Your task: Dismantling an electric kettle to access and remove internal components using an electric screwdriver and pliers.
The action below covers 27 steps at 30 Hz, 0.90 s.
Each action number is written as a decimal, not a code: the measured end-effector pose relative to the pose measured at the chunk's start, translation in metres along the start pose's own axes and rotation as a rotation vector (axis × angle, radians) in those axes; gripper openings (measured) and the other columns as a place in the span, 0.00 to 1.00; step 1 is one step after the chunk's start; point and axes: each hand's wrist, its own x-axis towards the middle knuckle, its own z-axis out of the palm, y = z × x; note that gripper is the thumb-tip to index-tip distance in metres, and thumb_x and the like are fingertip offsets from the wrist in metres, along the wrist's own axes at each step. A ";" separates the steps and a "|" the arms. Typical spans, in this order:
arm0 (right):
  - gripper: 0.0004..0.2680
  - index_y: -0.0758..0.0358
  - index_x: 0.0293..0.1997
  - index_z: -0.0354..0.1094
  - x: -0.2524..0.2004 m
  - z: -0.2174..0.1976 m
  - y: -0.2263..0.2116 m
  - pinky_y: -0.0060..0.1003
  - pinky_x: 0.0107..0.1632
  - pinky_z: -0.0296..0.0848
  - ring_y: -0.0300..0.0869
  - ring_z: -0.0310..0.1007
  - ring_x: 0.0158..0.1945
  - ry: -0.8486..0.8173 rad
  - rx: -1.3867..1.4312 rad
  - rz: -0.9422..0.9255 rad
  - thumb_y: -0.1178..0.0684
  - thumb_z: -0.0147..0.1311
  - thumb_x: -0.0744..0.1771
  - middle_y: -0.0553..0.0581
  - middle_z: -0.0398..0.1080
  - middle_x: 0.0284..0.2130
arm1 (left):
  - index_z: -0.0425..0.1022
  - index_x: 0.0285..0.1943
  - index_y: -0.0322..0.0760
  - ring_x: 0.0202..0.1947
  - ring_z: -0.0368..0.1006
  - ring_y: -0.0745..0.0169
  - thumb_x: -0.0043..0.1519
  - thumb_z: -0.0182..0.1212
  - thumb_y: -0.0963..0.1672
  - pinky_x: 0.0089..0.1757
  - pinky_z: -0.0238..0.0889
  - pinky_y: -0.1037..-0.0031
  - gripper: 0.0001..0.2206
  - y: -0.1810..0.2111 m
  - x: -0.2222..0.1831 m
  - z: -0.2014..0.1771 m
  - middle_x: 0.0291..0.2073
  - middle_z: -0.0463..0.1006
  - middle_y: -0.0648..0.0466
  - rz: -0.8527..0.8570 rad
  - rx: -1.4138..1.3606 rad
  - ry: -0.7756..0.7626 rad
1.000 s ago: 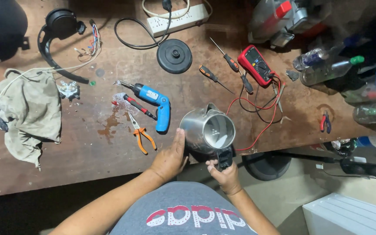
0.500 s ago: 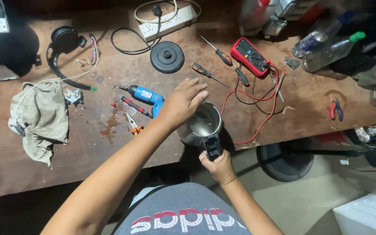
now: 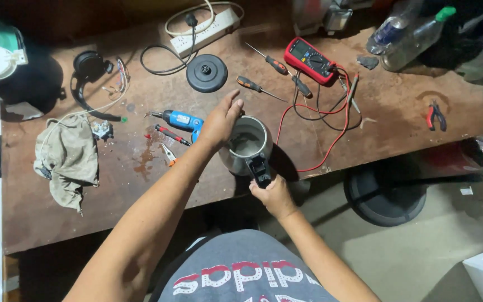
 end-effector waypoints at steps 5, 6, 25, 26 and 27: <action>0.38 0.62 0.83 0.63 -0.037 -0.064 -0.102 0.65 0.81 0.71 0.66 0.71 0.80 -0.143 -0.236 0.184 0.38 0.78 0.64 0.75 0.74 0.74 | 0.59 0.93 0.47 0.80 0.72 0.28 0.82 0.46 0.61 0.76 0.58 0.34 0.34 -0.003 -0.021 -0.019 0.74 0.82 0.31 -0.114 -0.233 0.150; 0.38 0.53 0.84 0.63 -0.042 -0.076 -0.099 0.63 0.83 0.69 0.64 0.69 0.82 -0.147 -0.226 0.214 0.37 0.78 0.64 0.69 0.73 0.77 | 0.60 0.92 0.37 0.80 0.72 0.27 0.84 0.43 0.58 0.74 0.57 0.31 0.33 -0.002 -0.033 -0.022 0.74 0.82 0.30 -0.117 -0.432 0.230; 0.07 0.34 0.45 0.83 -0.171 -0.082 0.346 0.27 0.63 0.67 0.27 0.79 0.49 -0.559 -0.568 0.780 0.44 0.59 0.66 0.34 0.86 0.41 | 0.90 0.74 0.64 0.70 0.87 0.54 0.71 0.57 0.65 0.67 0.73 0.67 0.29 -0.379 -0.519 0.004 0.67 0.92 0.57 -1.198 0.221 0.013; 0.06 0.43 0.47 0.83 -0.173 -0.083 0.315 0.31 0.55 0.72 0.33 0.79 0.44 -0.492 -0.429 0.803 0.44 0.65 0.68 0.42 0.85 0.39 | 0.89 0.75 0.64 0.71 0.86 0.55 0.71 0.58 0.65 0.68 0.72 0.67 0.29 -0.384 -0.530 0.005 0.70 0.91 0.58 -1.212 0.207 -0.016; 0.09 0.53 0.49 0.82 -0.171 -0.084 0.284 0.36 0.47 0.77 0.39 0.79 0.39 -0.414 -0.290 0.817 0.44 0.71 0.70 0.51 0.85 0.36 | 0.89 0.76 0.64 0.72 0.85 0.55 0.70 0.59 0.65 0.69 0.71 0.67 0.30 -0.391 -0.535 0.005 0.72 0.89 0.58 -1.217 0.193 -0.044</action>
